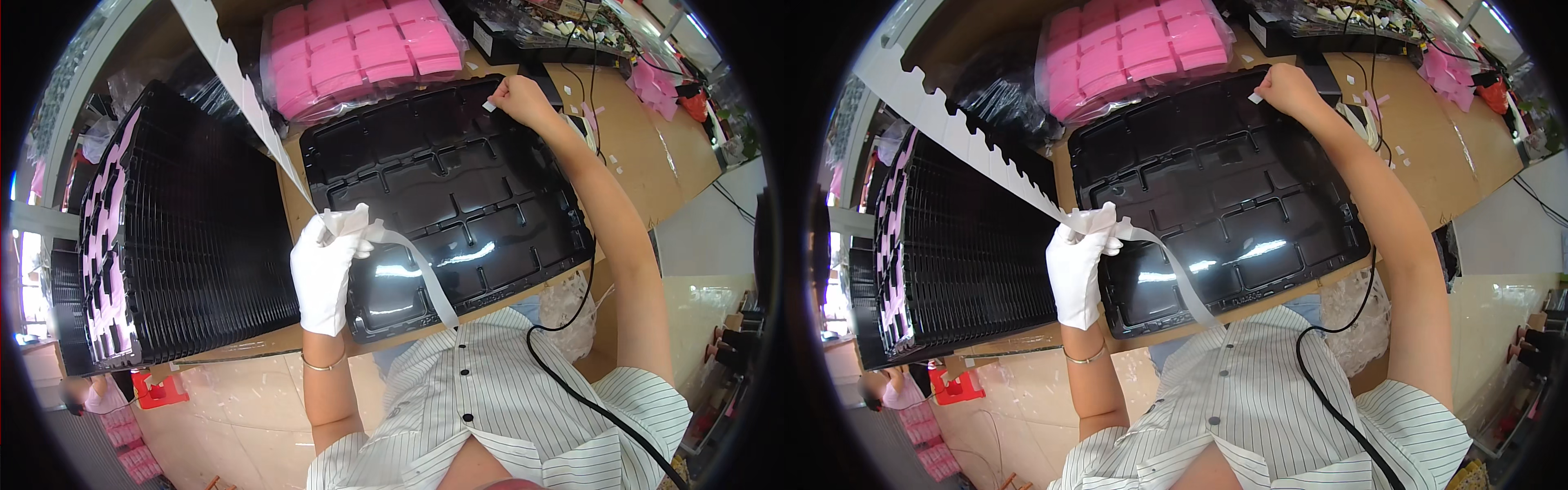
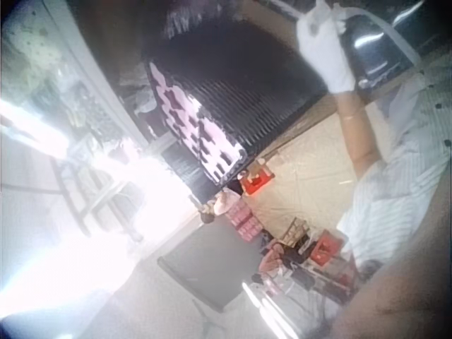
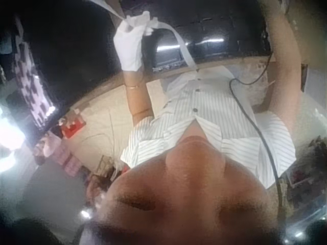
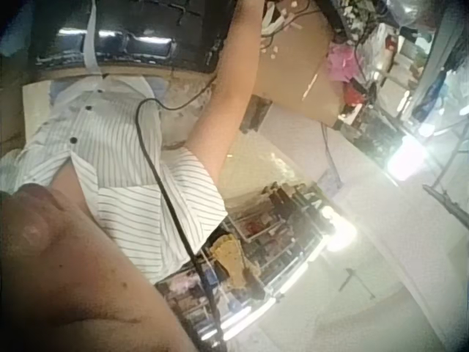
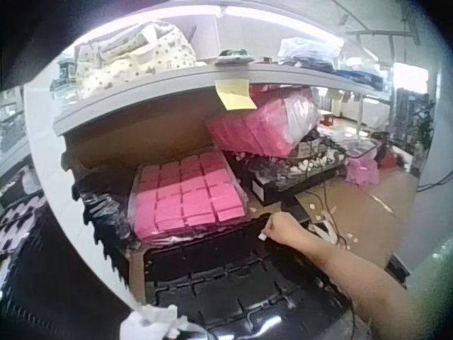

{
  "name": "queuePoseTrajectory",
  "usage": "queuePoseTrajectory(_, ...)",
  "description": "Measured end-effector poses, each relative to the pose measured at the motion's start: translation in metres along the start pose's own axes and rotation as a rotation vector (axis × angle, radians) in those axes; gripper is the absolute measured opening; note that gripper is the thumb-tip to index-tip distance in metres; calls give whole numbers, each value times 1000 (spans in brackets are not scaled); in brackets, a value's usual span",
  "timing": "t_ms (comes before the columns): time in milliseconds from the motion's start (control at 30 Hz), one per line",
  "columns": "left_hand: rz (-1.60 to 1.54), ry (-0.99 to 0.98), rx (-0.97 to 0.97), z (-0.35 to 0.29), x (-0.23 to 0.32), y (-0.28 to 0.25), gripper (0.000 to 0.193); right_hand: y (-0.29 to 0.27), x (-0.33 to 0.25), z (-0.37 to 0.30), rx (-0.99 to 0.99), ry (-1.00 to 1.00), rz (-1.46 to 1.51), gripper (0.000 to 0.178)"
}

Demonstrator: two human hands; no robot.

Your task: The person assembles black plastic trays with pink foam inserts by hand, using a white jagged plastic strip to secure the components.

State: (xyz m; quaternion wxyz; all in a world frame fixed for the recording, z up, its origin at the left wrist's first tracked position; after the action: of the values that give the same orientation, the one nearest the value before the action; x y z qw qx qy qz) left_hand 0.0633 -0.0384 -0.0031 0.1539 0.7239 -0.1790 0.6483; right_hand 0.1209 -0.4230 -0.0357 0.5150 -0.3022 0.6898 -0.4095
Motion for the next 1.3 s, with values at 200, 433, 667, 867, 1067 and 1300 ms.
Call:
queuePoseTrajectory(200, 11, 19, -30, 0, 0, 4, 19, 5, -5, -9, 25, -134, -73, 22)
queuePoseTrajectory(433, 21, -37, 35, -16, 1, -4, 18, 17, -27, -81, -345, -221, 1040, 10)
queuePoseTrajectory(667, -102, -34, -37, -26, 7, 10, 19, 65, -113, -146, -835, -98, 1564, 17)
queuePoseTrajectory(867, -79, -61, -55, -38, -9, -1, 15, 96, -167, -167, -931, -119, 1423, 15)
queuePoseTrajectory(1067, 35, -36, 59, -47, -3, -4, 20, 93, -178, -188, -338, -458, 722, 12)
queuePoseTrajectory(1300, -61, -66, 114, -53, -16, -14, 21, 100, -188, -216, 61, -990, 483, 15)
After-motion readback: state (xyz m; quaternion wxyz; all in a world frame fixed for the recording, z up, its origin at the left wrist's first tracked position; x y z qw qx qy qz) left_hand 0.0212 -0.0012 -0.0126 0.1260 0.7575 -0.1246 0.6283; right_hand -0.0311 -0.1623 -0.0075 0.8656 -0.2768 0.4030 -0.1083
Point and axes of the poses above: each hand's wrist, its own z-axis towards the middle knuckle, its own y-axis out of the palm, x = y × z, the point moved 3 cm from there along z, towards the middle knuckle, and after that the axes turned 15 degrees about -x, right-handed, at the moved point
